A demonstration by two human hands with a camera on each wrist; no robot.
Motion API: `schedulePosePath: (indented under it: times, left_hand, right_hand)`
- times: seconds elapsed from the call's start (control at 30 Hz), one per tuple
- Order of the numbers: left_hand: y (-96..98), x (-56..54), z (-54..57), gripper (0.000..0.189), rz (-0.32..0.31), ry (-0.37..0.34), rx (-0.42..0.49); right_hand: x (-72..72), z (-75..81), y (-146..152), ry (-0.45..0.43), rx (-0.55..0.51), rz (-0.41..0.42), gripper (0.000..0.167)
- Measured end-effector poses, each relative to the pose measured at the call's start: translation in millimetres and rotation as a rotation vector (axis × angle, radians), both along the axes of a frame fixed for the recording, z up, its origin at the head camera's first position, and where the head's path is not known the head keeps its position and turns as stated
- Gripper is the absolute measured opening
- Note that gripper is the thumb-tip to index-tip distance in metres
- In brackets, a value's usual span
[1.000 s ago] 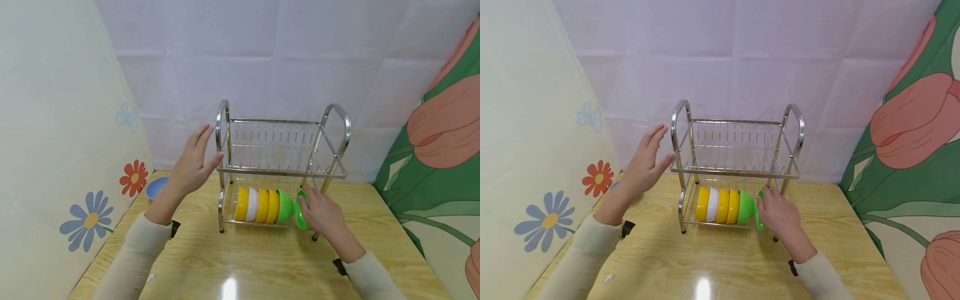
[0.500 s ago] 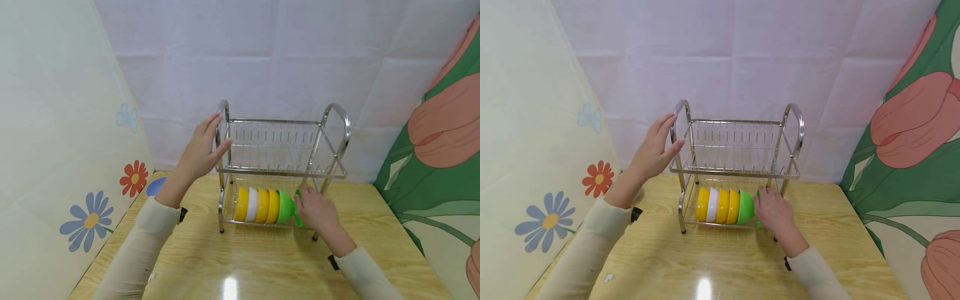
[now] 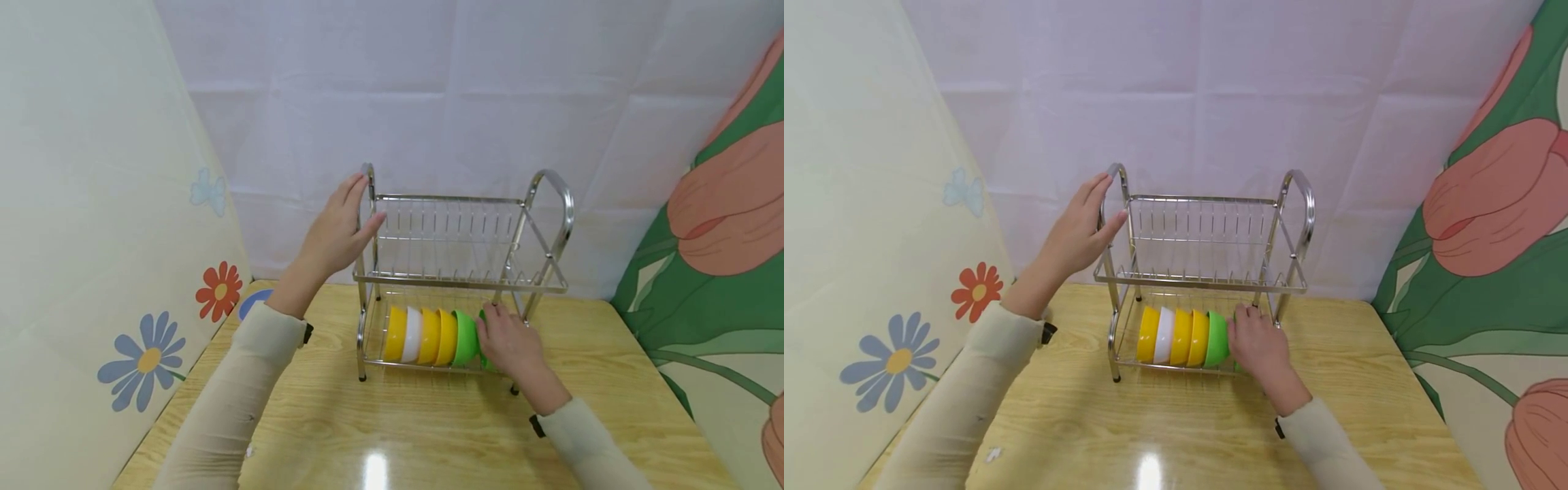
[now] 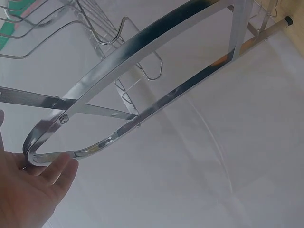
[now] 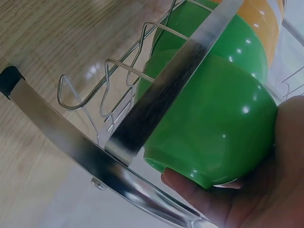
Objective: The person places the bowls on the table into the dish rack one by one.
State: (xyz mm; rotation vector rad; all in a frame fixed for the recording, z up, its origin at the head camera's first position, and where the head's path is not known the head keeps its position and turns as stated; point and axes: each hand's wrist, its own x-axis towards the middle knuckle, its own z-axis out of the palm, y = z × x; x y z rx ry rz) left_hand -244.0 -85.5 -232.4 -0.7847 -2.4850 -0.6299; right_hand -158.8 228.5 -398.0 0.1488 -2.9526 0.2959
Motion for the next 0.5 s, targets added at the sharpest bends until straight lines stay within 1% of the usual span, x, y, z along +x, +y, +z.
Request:
schedulePosePath:
  times: [0.13, 0.37, 0.5]
  left_hand:
    - [2.2, -6.9, 3.7, 0.076, 0.008, -0.012, -0.024]
    - [5.8, -19.6, 13.6, 0.075, 0.038, -0.048, -0.064]
    - [7.6, -24.9, 15.4, 0.073, 0.050, -0.055, -0.073]
  right_hand:
    - [-2.2, -2.6, -1, -0.001, -0.003, -0.005, 0.049]
    - [-4.0, -4.8, -1, 0.002, -0.004, 0.001, 0.050]
    - [-4.7, -5.3, -1, -0.003, -0.007, 0.003, 0.050]
